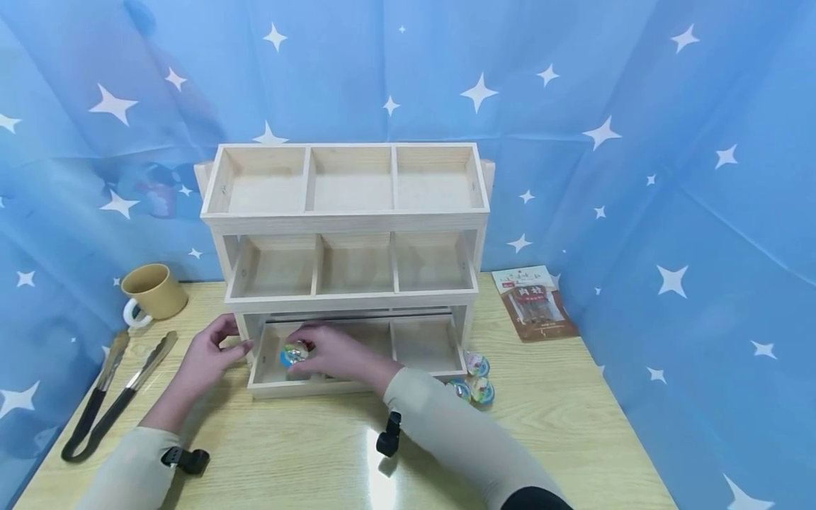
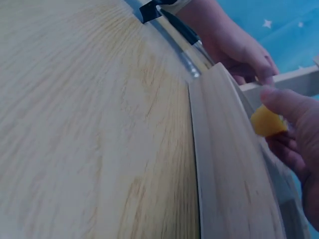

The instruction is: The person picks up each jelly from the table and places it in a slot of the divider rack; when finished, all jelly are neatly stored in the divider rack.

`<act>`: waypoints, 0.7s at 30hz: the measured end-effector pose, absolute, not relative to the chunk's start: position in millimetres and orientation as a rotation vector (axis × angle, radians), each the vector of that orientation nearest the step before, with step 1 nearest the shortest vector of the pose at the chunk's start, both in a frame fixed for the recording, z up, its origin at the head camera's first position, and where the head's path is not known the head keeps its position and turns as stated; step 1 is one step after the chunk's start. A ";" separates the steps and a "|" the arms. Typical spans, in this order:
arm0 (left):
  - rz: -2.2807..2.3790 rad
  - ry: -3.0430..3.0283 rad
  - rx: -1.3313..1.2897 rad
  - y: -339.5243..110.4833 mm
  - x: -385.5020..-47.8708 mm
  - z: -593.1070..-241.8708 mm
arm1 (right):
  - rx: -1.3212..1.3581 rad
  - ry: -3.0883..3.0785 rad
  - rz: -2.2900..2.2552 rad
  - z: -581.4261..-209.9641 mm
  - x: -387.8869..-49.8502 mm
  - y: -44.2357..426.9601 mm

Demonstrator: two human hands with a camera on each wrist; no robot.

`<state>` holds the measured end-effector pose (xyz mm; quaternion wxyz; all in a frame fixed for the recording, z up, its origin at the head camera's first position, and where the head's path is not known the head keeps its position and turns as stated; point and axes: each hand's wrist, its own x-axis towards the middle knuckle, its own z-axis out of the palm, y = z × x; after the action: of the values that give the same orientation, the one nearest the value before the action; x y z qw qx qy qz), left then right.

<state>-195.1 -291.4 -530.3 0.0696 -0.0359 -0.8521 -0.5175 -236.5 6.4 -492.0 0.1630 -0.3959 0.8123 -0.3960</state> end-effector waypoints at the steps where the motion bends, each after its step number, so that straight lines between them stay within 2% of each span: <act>1: -1.555 -2.564 -0.107 -291.0 -195.1 -529.7 | -1.137 2.314 -1.107 -492.7 -237.8 2.6; 21: -1.613 -2.554 -0.168 -293.4 -197.1 -528.7 | -1.259 2.405 -0.918 -510.7 -250.0 -39.7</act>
<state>-197.1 -293.4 -528.7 0.0581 -0.0553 -0.8428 -0.5322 -250.0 -39.7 -510.7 0.1373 -0.4352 0.8313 -0.3173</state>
